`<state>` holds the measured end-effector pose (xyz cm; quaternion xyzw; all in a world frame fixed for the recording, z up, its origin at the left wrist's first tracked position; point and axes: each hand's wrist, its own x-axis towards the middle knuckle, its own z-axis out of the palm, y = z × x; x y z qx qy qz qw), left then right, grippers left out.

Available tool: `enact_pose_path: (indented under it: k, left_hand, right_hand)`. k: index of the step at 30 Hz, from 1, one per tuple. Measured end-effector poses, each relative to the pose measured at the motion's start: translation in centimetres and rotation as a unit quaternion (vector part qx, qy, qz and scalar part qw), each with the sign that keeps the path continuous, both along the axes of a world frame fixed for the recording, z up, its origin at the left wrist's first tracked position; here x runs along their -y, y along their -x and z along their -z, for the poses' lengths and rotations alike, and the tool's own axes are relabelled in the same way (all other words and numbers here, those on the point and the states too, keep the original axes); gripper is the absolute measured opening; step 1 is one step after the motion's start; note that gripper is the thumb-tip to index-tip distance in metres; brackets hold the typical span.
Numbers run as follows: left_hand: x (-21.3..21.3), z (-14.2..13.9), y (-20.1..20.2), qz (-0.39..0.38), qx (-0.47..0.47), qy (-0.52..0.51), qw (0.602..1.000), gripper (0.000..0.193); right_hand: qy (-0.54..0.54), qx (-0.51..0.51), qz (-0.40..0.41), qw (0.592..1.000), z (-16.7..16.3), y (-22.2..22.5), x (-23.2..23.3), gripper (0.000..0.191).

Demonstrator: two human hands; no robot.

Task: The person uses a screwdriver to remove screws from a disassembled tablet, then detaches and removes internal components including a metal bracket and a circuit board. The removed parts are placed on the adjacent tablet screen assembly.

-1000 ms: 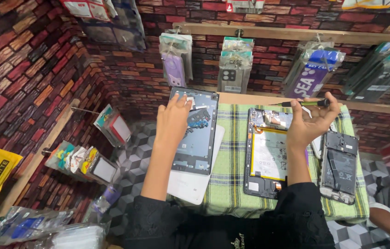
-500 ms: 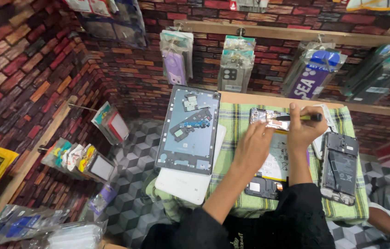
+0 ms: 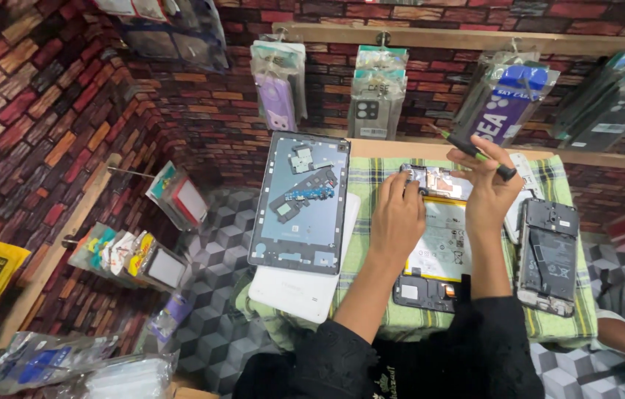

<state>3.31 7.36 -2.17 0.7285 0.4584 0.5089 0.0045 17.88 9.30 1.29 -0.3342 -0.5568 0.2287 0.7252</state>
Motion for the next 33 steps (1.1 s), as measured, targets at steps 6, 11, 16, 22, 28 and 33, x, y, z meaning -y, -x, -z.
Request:
enact_pose_path:
  k: [6, 11, 16, 22, 28, 33]
  left_hand:
    - [-0.3, 0.1, -0.1, -0.001, 0.012, 0.055, 0.998, 0.028]
    - [-1.0, 0.2, 0.0, -0.005, 0.016, 0.079, 0.997, 0.026]
    - [-0.8, 0.2, 0.2, -0.006, 0.025, 0.061, 0.998, 0.031]
    - [-0.7, -0.1, 0.3, 0.0, 0.019, 0.069, 0.997, 0.024]
    - [-0.6, -0.4, 0.5, 0.0, 0.029, 0.076, 0.997, 0.018]
    - [-0.5, -0.5, 0.5, 0.004, 0.035, 0.072, 0.997, 0.025]
  right_hand:
    - [0.046, 0.096, 0.053, 0.993, 1.7, -0.2, 1.6, 0.029]
    - [0.062, 0.081, 0.064, 0.993, 2.8, -0.9, 3.5, 0.017]
    - [0.077, 0.117, 0.101, 0.985, 2.6, 0.1, 5.6, 0.025]
    - [0.062, 0.237, 0.158, 0.956, 1.1, 1.0, 6.1, 0.021]
    - [0.076, 0.357, 0.154, 0.918, 0.2, 1.8, 5.9, 0.04]
    - [0.128, 0.441, 0.159, 0.874, -0.2, 2.1, 5.9, 0.072]
